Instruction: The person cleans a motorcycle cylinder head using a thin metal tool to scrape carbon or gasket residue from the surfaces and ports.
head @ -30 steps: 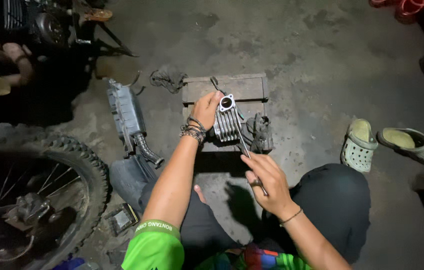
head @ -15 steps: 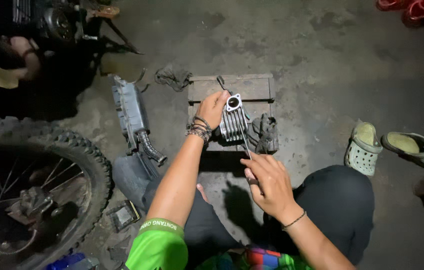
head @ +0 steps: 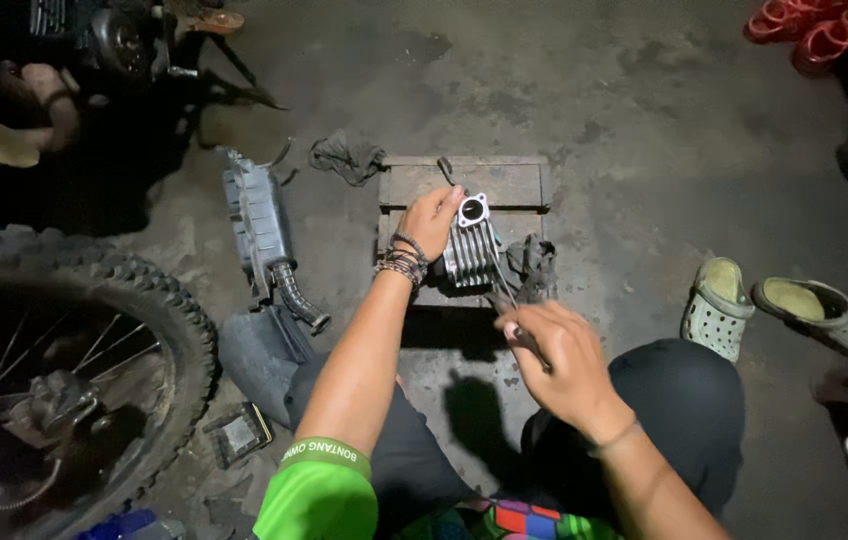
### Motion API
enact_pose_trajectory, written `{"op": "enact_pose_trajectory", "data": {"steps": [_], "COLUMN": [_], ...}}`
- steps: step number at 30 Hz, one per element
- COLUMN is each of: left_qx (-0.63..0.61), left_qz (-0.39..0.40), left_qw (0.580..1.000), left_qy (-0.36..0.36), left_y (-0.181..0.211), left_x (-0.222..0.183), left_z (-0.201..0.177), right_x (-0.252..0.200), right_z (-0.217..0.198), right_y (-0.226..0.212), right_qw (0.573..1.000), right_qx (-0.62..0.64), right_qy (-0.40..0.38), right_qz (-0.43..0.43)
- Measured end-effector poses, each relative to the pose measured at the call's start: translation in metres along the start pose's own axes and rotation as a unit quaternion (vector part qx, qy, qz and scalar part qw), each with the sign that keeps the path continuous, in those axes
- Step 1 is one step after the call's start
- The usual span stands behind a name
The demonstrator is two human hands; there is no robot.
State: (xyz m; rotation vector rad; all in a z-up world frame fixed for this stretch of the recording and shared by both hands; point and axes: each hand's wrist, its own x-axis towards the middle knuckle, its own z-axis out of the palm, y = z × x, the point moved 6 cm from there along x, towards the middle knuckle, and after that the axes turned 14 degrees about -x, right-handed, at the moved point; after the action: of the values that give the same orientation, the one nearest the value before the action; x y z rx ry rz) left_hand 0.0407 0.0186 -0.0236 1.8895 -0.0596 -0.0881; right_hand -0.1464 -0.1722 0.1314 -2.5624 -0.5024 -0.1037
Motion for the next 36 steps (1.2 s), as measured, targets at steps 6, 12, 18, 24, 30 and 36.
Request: {"op": "enact_pose_trajectory", "data": {"steps": [6,12,18,24,30,36], "left_qx": [-0.01,-0.02,0.008,-0.01,-0.038,-0.049], "left_qz": [-0.004,-0.016,-0.026,-0.022,-0.005,0.013], "left_qw": [1.0,1.0,1.0,1.0,0.999,0.999], "left_qy": [-0.003,0.002,-0.011,-0.011,-0.008,-0.012], "left_y": [0.003,0.006,0.008,0.025,0.018,0.032], "left_x": [-0.001,-0.005,-0.003,-0.013,-0.01,-0.017], "left_z": [0.001,-0.001,-0.003,-0.004,-0.003,-0.008], "right_x": [0.004,0.009,0.016,0.007,0.015,0.01], "right_z": [-0.024,-0.008,-0.031,-0.028,-0.012,-0.049], "right_y": [-0.012,-0.001,-0.016,0.001,0.007,-0.028], "right_qw": [1.0,0.997,0.998,0.989,0.995,0.992], "right_qx": [0.001,-0.04,0.008,0.062,0.074,0.067], "right_qy": [-0.017,-0.059,-0.026,-0.075,-0.015,-0.043], "right_qz": [0.012,0.018,0.051,0.108,0.064,0.095]}}
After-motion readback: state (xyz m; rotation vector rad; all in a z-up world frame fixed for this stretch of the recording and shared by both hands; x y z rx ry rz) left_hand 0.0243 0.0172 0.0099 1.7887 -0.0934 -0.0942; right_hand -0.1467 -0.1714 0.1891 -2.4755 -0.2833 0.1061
